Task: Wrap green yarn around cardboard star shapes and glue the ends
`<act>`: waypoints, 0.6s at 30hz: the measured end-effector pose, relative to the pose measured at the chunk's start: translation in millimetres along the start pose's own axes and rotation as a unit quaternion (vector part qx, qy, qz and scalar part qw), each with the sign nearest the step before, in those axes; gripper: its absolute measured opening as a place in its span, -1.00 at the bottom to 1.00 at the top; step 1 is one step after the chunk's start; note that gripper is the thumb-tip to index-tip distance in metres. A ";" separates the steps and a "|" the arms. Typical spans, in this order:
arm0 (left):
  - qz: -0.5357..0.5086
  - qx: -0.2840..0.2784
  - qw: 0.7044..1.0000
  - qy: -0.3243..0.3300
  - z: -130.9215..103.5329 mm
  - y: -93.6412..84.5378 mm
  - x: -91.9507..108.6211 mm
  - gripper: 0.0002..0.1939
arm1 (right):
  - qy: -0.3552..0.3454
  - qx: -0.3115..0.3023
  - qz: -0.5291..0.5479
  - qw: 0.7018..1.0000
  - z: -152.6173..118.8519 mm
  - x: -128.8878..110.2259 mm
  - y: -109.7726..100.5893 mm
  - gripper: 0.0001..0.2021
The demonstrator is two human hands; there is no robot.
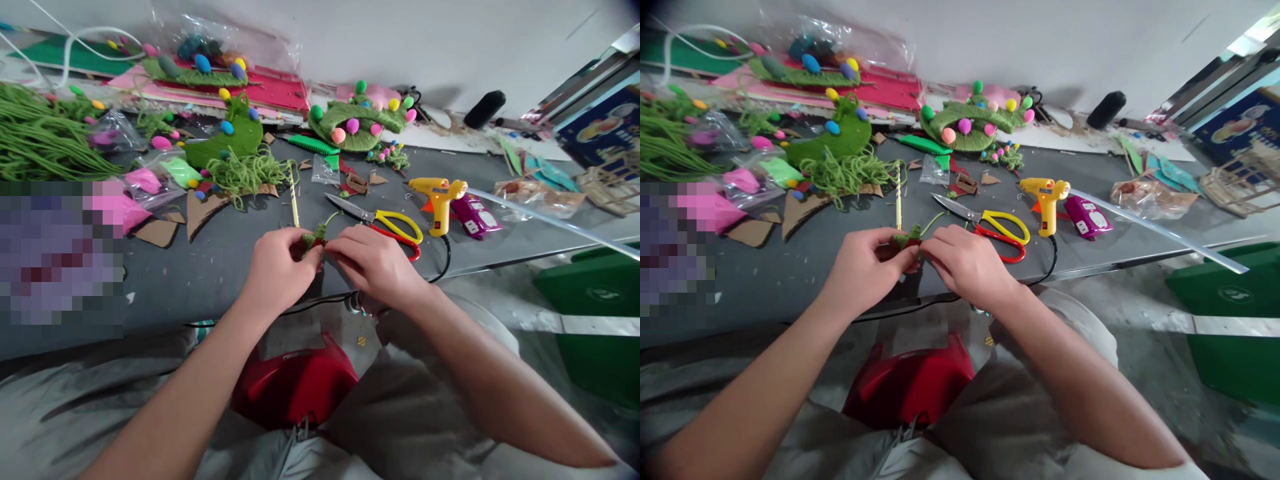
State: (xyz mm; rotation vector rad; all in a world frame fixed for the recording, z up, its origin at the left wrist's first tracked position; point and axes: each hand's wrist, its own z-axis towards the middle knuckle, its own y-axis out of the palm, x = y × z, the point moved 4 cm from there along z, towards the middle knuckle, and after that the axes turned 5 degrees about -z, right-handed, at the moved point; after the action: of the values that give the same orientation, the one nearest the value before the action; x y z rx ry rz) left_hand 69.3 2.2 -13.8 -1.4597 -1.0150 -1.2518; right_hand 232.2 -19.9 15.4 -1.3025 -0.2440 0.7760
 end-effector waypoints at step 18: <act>-0.293 -0.182 0.919 -0.193 -5.6 10.2 4.0 -0.85 | 0.095 0.096 0.170 0.976 -1.0 13.8 -23.6 -0.91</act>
State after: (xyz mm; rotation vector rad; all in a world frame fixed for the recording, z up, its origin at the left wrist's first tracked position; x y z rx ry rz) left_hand 78.4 -5.5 -10.8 -1.8086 -1.6370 -1.6790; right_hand 251.7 -13.3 33.5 -1.2386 0.2101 0.9321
